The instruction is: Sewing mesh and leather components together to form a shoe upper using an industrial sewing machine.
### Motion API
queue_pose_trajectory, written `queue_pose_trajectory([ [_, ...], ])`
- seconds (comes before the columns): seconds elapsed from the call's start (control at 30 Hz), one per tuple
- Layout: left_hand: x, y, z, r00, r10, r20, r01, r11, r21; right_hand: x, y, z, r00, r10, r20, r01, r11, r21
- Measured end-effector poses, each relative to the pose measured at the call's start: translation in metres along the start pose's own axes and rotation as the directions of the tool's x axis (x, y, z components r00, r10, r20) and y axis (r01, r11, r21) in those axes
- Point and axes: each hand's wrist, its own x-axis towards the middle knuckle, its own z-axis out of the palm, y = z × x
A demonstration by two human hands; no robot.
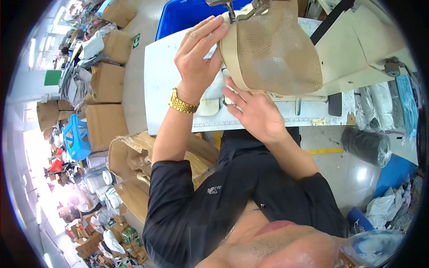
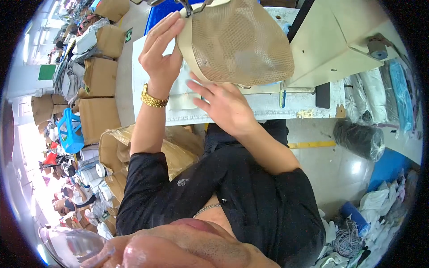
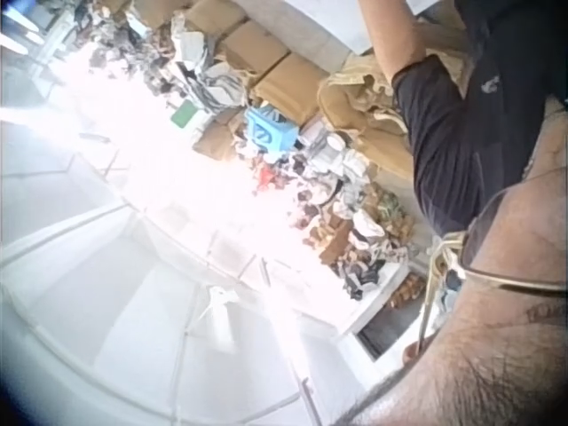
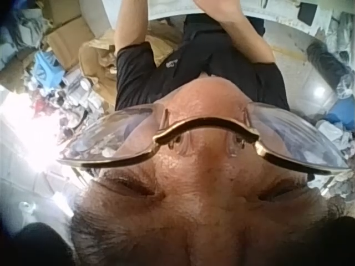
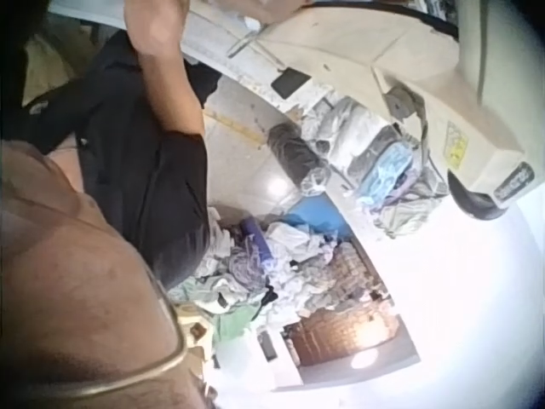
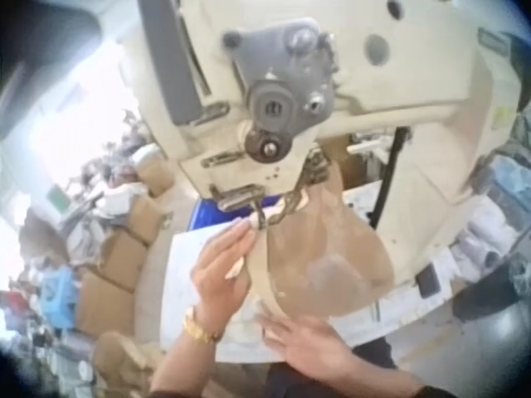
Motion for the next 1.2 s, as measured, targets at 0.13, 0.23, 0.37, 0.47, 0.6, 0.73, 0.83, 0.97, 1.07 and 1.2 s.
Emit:
queue_pose_trajectory([
  [0.13, -0.003, -0.001, 0.006, 1.000, -0.014, -0.013, 0.014, 1.000, -0.009, -0.048, -0.047, -0.064, 0.973, -0.150, -0.176, 0.089, 0.945, -0.315],
  [0.23, -0.001, 0.000, 0.009, 0.998, 0.005, -0.063, -0.007, 1.000, -0.026, -0.045, -0.099, -0.082, 0.767, -0.617, -0.177, 0.258, 0.549, -0.795],
  [0.37, 0.010, -0.043, 0.064, 0.693, 0.336, -0.638, -0.508, 0.855, -0.103, -0.003, -0.119, -0.010, 0.739, -0.647, 0.190, 0.284, 0.043, -0.958],
  [0.47, -0.005, -0.010, 0.027, 0.904, 0.233, -0.358, -0.280, 0.956, -0.084, -0.001, -0.117, -0.002, 0.832, -0.533, 0.152, 0.113, -0.106, -0.988],
  [0.6, -0.006, 0.004, 0.006, 0.991, 0.118, -0.059, -0.114, 0.992, 0.062, -0.013, -0.101, -0.009, 0.887, -0.461, 0.012, 0.139, 0.243, -0.960],
  [0.73, -0.005, 0.006, 0.003, 0.992, 0.123, -0.026, -0.120, 0.988, 0.102, -0.016, -0.096, -0.009, 0.873, -0.486, 0.026, 0.155, 0.229, -0.961],
  [0.83, -0.003, 0.006, 0.006, 0.992, 0.124, -0.035, -0.120, 0.988, 0.098, -0.013, -0.100, -0.011, 0.871, -0.489, 0.045, 0.171, 0.217, -0.961],
  [0.97, 0.000, 0.008, 0.006, 0.995, 0.097, -0.013, -0.095, 0.989, 0.117, -0.008, -0.106, -0.012, 0.874, -0.483, 0.041, 0.185, 0.253, -0.950],
  [1.07, 0.001, 0.006, 0.009, 0.996, 0.091, -0.015, -0.088, 0.989, 0.115, -0.005, -0.107, -0.010, 0.873, -0.486, 0.036, 0.179, 0.251, -0.951],
  [1.2, 0.002, 0.003, 0.011, 0.994, 0.097, -0.044, -0.091, 0.989, 0.121, -0.001, -0.107, -0.007, 0.868, -0.495, 0.040, 0.188, 0.252, -0.949],
])
